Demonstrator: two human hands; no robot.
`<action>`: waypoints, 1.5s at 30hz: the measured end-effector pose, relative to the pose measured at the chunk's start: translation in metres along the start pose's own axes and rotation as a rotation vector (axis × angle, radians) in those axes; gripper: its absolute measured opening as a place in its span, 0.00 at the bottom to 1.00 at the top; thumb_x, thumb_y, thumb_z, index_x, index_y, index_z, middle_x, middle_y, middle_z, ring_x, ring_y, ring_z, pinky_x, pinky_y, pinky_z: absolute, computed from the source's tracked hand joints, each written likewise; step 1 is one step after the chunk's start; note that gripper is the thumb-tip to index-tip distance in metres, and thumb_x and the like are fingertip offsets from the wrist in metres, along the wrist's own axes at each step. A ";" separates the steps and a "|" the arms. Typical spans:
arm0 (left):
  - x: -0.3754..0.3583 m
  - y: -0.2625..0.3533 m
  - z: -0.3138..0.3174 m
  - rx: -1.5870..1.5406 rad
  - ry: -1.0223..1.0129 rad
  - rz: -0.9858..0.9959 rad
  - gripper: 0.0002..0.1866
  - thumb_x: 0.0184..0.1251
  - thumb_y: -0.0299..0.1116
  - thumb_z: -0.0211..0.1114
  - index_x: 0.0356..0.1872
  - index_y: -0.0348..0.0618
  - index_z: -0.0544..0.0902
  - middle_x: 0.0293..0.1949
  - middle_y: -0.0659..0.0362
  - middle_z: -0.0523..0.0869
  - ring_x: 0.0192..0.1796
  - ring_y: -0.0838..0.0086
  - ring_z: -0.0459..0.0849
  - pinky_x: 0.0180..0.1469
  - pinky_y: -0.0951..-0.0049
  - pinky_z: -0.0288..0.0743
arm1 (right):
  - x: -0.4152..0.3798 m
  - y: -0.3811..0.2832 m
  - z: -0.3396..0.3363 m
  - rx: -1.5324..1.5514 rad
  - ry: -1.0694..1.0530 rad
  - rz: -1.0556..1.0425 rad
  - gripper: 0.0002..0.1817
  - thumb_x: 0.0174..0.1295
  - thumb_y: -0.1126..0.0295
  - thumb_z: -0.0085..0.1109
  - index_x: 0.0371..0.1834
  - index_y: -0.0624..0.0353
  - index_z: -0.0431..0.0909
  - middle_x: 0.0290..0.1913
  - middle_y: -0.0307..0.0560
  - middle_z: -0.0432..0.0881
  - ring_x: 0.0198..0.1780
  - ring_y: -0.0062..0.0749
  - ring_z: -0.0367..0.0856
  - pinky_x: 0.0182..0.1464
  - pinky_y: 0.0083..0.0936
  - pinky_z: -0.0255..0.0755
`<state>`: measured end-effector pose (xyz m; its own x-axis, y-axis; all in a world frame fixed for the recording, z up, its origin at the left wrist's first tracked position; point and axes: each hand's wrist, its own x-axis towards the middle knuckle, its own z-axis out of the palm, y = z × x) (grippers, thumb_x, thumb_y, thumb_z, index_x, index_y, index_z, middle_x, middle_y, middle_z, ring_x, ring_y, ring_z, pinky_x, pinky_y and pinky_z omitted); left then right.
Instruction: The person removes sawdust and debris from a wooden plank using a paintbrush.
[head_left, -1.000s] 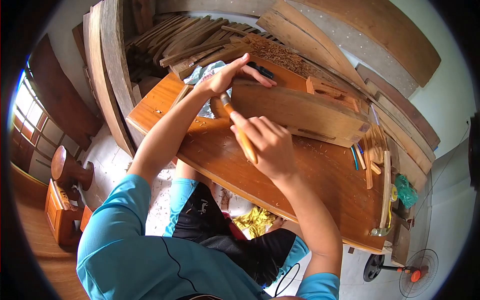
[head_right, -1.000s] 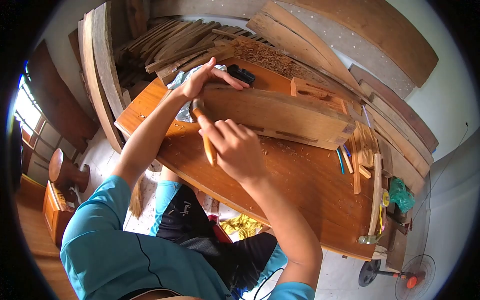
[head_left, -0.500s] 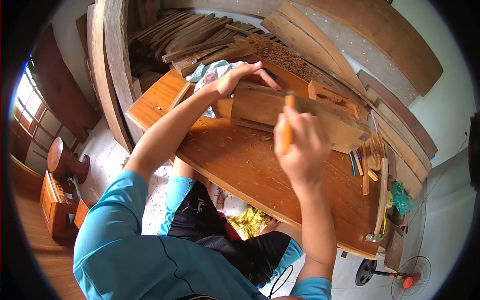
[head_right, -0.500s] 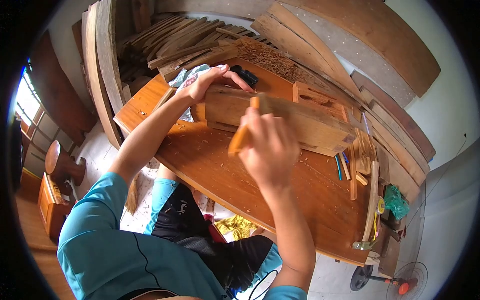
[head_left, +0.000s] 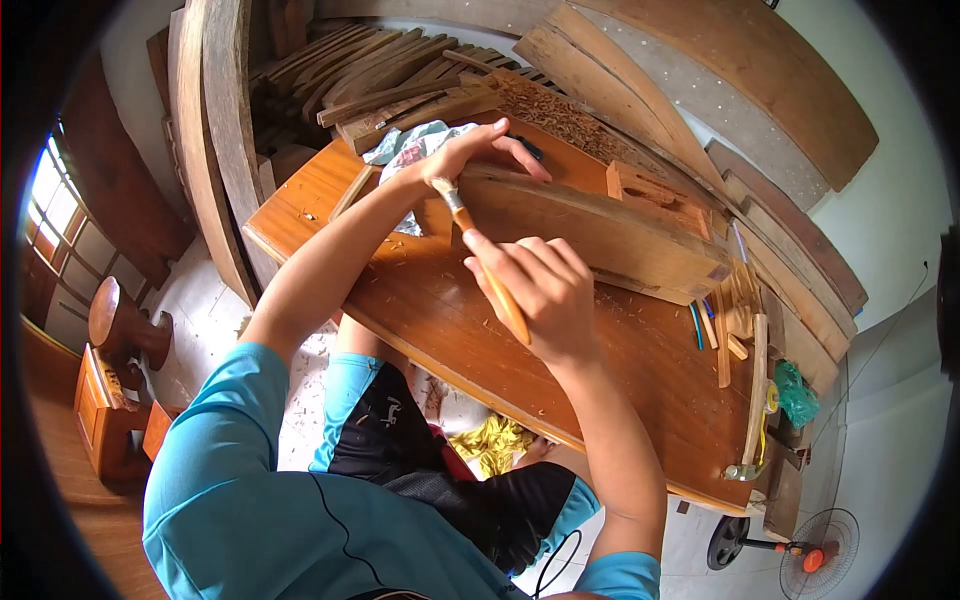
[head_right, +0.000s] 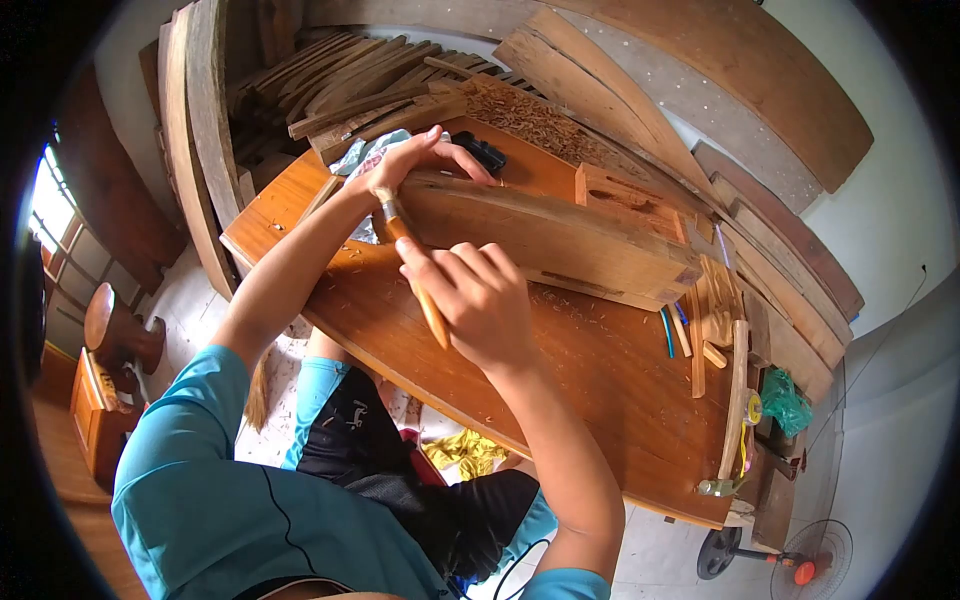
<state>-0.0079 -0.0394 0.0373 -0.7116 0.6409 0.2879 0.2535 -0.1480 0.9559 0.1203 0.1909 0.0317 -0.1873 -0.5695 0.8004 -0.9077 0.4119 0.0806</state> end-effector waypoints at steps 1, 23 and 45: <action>-0.001 0.002 0.002 -0.059 -0.009 -0.002 0.48 0.88 0.71 0.41 0.60 0.30 0.90 0.68 0.41 0.89 0.71 0.56 0.85 0.80 0.57 0.72 | 0.000 0.001 -0.002 -0.018 0.020 0.024 0.20 0.67 0.71 0.79 0.62 0.55 0.90 0.36 0.36 0.89 0.37 0.31 0.86 0.41 0.32 0.76; 0.003 -0.002 0.008 -0.084 0.227 -0.002 0.42 0.88 0.66 0.47 0.46 0.34 0.95 0.58 0.45 0.95 0.62 0.59 0.92 0.72 0.62 0.79 | -0.013 -0.015 0.013 0.000 -0.246 0.053 0.12 0.67 0.72 0.66 0.53 0.57 0.86 0.42 0.44 0.80 0.47 0.38 0.84 0.51 0.36 0.83; 0.009 -0.022 0.002 -0.254 0.319 -0.023 0.43 0.87 0.69 0.50 0.42 0.32 0.94 0.55 0.42 0.96 0.60 0.58 0.93 0.69 0.62 0.83 | -0.019 0.004 -0.002 -0.058 -0.139 0.167 0.14 0.68 0.76 0.66 0.55 0.53 0.89 0.43 0.44 0.79 0.46 0.44 0.84 0.50 0.42 0.80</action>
<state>-0.0187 -0.0293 0.0188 -0.8931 0.3859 0.2313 0.0937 -0.3433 0.9345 0.1208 0.2046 0.0179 -0.3865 -0.5812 0.7161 -0.8373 0.5467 -0.0083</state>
